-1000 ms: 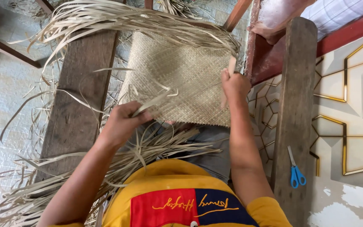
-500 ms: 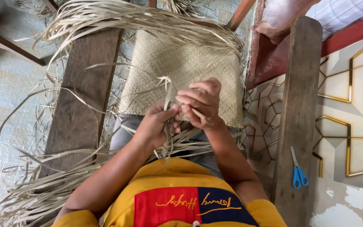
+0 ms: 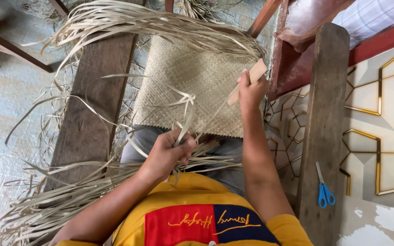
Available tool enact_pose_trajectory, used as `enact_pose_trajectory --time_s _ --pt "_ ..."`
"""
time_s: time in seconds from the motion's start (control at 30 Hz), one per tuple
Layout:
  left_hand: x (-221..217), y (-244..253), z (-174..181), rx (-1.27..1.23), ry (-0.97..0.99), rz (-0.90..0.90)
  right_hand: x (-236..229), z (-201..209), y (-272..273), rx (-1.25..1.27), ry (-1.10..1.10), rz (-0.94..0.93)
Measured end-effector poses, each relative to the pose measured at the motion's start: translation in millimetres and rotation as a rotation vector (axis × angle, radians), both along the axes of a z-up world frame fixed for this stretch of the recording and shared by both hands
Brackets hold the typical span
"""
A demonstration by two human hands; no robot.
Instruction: Smoothing and pressing woven fiber strips on a mat using a wooden tool while weaving.
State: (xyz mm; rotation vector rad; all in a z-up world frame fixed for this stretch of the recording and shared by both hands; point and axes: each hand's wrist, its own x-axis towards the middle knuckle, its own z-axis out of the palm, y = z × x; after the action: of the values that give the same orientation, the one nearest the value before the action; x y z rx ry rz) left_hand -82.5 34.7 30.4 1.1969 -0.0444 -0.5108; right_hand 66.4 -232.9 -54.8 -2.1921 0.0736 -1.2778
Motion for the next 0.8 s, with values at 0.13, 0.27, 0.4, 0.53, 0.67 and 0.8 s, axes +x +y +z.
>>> enact_pose_trajectory --time_s 0.13,0.27,0.4,0.53,0.67,0.8 --pt "-6.5 10.1 29.0 0.113 -0.011 -0.008 13.3 -30.2 -17.0 -0.070 0.089 -0.277" --pt "-1.2 16.9 47.0 0.283 -0.081 0.032 1.5 -28.5 -19.5 -0.007 0.255 -0.440" --pt "20.2 11.6 6.6 0.429 -0.083 0.194 -34.1 53.8 37.2 0.696 0.401 -0.046" --pt "33.8 -5.8 2.0 0.464 -0.191 0.190 -71.3 73.4 81.4 0.655 0.316 0.539" --pt "45.7 -10.6 -5.8 0.542 -0.450 0.182 -81.3 73.8 95.2 0.127 0.321 0.724" --pt "43.2 -11.0 -6.4 0.571 -0.517 0.177 -82.4 60.4 104.6 -0.013 0.270 0.626"
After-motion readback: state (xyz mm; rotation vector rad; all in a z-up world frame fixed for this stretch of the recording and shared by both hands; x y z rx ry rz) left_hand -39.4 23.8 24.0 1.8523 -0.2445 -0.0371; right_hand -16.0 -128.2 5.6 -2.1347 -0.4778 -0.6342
